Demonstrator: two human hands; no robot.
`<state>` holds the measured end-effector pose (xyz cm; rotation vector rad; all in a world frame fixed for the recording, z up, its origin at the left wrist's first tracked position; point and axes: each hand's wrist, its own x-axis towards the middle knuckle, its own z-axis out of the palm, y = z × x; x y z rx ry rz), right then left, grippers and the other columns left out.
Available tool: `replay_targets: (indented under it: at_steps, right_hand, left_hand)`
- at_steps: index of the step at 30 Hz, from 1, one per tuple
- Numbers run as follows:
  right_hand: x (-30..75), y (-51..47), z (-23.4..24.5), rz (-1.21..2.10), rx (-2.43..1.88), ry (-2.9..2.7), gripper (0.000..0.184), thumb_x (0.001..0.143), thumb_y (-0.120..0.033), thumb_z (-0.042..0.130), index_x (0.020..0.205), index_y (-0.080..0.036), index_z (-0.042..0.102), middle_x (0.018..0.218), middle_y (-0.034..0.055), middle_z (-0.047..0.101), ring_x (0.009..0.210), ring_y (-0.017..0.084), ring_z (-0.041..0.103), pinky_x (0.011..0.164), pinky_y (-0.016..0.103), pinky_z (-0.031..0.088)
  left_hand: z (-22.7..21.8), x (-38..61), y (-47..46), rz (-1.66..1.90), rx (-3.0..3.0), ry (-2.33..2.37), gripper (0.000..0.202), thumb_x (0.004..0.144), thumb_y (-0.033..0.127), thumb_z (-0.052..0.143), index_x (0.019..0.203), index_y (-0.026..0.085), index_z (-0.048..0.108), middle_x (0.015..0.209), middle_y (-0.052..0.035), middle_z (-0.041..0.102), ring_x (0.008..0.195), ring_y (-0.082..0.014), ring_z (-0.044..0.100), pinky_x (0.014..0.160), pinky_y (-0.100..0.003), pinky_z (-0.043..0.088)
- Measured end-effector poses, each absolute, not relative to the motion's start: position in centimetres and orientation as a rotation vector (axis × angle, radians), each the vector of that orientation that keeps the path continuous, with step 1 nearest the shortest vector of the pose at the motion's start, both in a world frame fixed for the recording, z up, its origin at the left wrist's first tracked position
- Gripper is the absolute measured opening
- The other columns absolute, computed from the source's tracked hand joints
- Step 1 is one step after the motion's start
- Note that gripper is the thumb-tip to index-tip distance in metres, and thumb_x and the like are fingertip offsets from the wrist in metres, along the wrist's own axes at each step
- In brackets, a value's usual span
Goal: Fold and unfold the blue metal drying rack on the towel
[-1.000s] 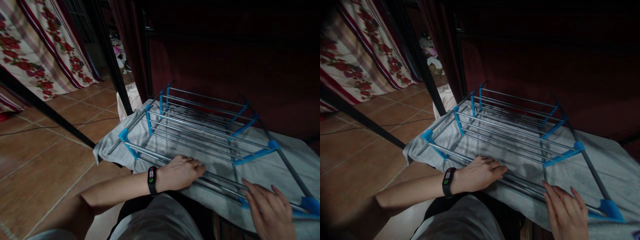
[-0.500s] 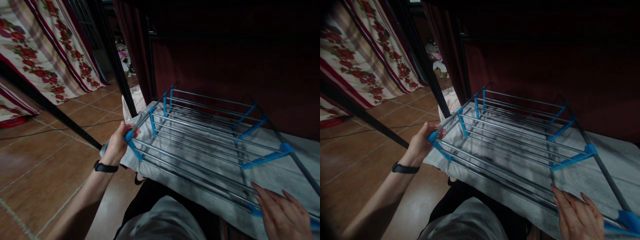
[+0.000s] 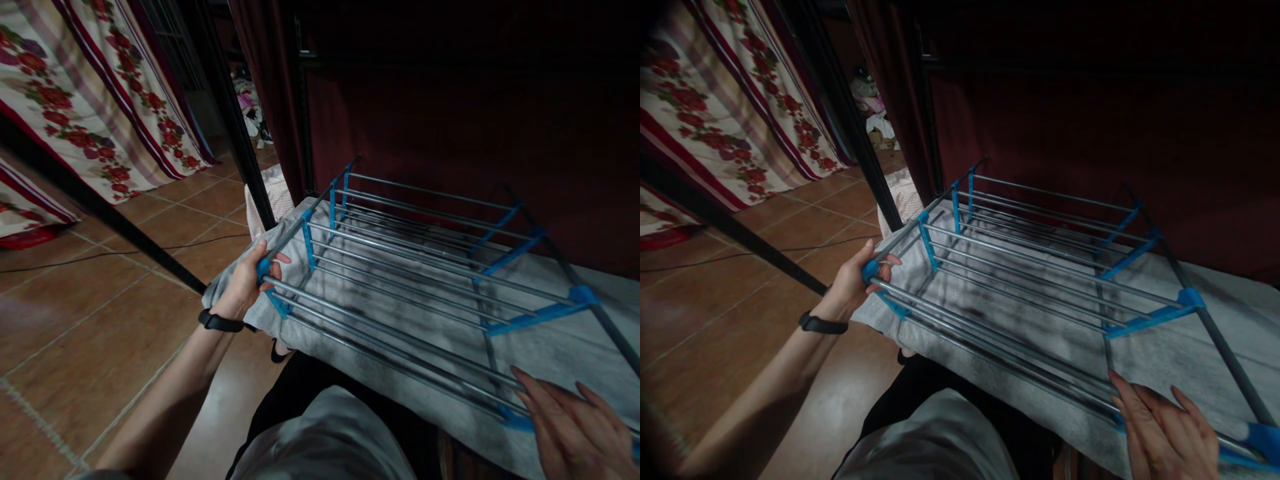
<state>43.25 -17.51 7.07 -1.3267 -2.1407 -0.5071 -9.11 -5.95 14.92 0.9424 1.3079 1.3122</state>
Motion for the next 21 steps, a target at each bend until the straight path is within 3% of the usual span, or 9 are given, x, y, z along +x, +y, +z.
replay_targets:
  at_steps: [4,8,13,21]
  right_hand:
    - [43.93,-17.78,6.96,-0.527,-1.269,-2.313,0.032,0.097,-0.023,0.043,0.120,-0.027,0.064,0.129,0.0042,0.066,0.101,0.026,0.063,0.110,0.058,0.036]
    - [44.00,-17.59,6.92,-0.444,-1.283,-2.259,0.036,0.097,-0.027,0.041,0.125,-0.028,0.063,0.121,0.0071,0.068,0.098,0.027,0.063,0.107,0.056,0.038]
    - [43.99,-17.56,7.12,-0.443,-1.313,-2.228,0.039,0.096,-0.029,0.042,0.130,-0.028,0.062,0.114,0.0084,0.068,0.099,0.028,0.062,0.104,0.054,0.040]
    - [44.18,-17.50,6.91,-0.467,-1.262,-2.303,0.042,0.097,-0.025,0.044,0.136,-0.028,0.057,0.126,0.0060,0.067,0.094,0.027,0.063,0.108,0.058,0.036]
  left_hand:
    - [14.92,-8.79,-5.78,1.344,0.910,1.342,0.058,0.093,0.059,0.038,0.085,0.010,0.069,0.049,-0.0061,0.056,0.033,-0.0090,0.034,0.033,-0.022,0.018]
    - [14.87,-8.55,-5.70,1.410,0.877,1.360,0.052,0.093,0.053,0.040,0.082,0.011,0.069,0.049,-0.0065,0.056,0.033,-0.0099,0.035,0.032,-0.024,0.017]
    - [14.63,-8.39,-5.79,1.461,0.855,1.371,0.049,0.092,0.053,0.043,0.081,0.013,0.069,0.042,-0.0012,0.046,0.032,-0.0100,0.030,0.034,-0.025,0.021]
    - [14.62,-8.34,-5.87,1.442,0.880,1.378,0.054,0.094,0.053,0.037,0.081,0.012,0.069,0.048,-0.0056,0.053,0.036,-0.0124,0.038,0.036,-0.027,0.024]
